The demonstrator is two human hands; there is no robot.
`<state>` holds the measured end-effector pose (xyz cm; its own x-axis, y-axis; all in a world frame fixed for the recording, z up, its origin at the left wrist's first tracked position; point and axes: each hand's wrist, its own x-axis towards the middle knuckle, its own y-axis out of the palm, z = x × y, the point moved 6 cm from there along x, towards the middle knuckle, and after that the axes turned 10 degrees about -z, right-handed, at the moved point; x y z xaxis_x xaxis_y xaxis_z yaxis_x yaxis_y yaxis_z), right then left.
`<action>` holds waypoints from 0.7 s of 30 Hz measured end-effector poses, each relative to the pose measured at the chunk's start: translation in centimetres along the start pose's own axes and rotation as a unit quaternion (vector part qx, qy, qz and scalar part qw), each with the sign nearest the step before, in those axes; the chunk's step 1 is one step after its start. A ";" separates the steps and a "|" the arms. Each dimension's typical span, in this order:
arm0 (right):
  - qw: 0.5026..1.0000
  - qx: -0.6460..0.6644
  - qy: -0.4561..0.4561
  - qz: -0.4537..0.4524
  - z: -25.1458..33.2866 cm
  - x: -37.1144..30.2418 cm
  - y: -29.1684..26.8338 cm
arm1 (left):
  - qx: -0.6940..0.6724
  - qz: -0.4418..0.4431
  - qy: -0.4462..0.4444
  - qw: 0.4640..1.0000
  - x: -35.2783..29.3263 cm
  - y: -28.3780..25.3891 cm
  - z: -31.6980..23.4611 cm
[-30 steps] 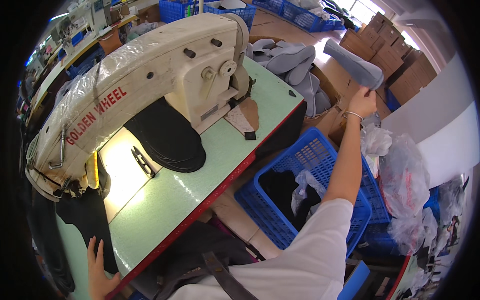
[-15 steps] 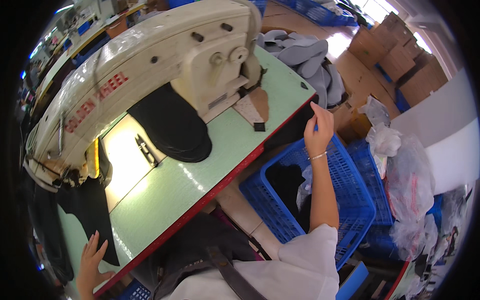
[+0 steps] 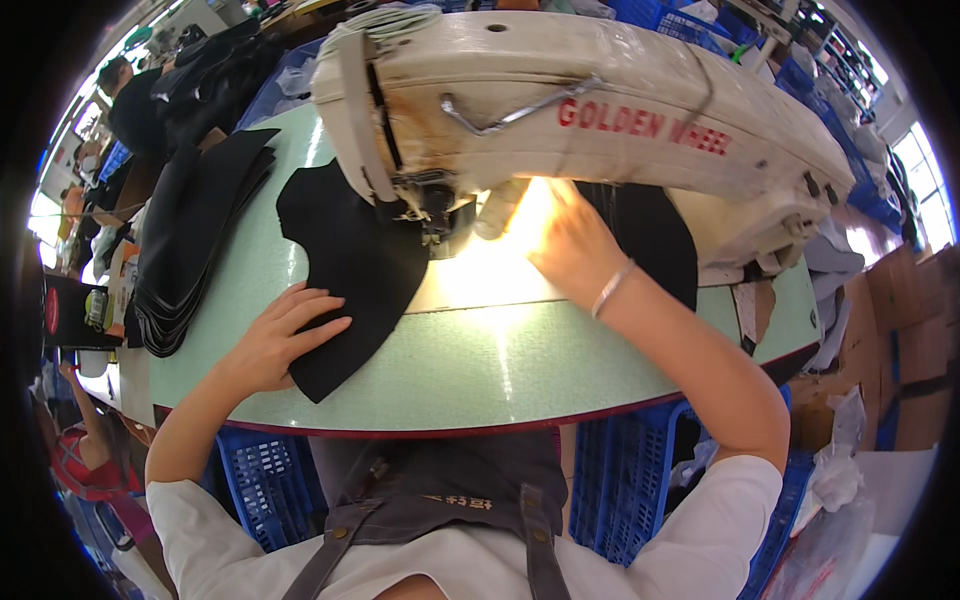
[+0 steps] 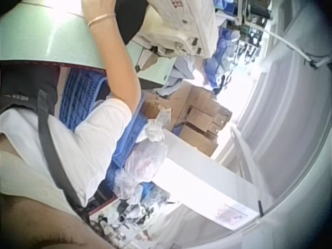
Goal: The person positions fabric pieces under a sewing machine to stitch them together and turns the sewn footwear uppers by hand.
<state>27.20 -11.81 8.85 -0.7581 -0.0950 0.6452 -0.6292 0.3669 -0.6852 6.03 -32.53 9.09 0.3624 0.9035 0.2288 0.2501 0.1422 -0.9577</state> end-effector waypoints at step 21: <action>0.962 0.142 -0.232 -0.028 -0.3 1.8 -0.4 | 0.160 -0.205 0.181 0.948 6.3 -0.4 -1.5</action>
<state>26.18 -11.84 10.41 -0.6749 -0.5338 0.5095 -0.6436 0.0880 -0.7603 9.59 -27.50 11.18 0.5924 0.5556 0.5834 0.1725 0.6199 -0.7655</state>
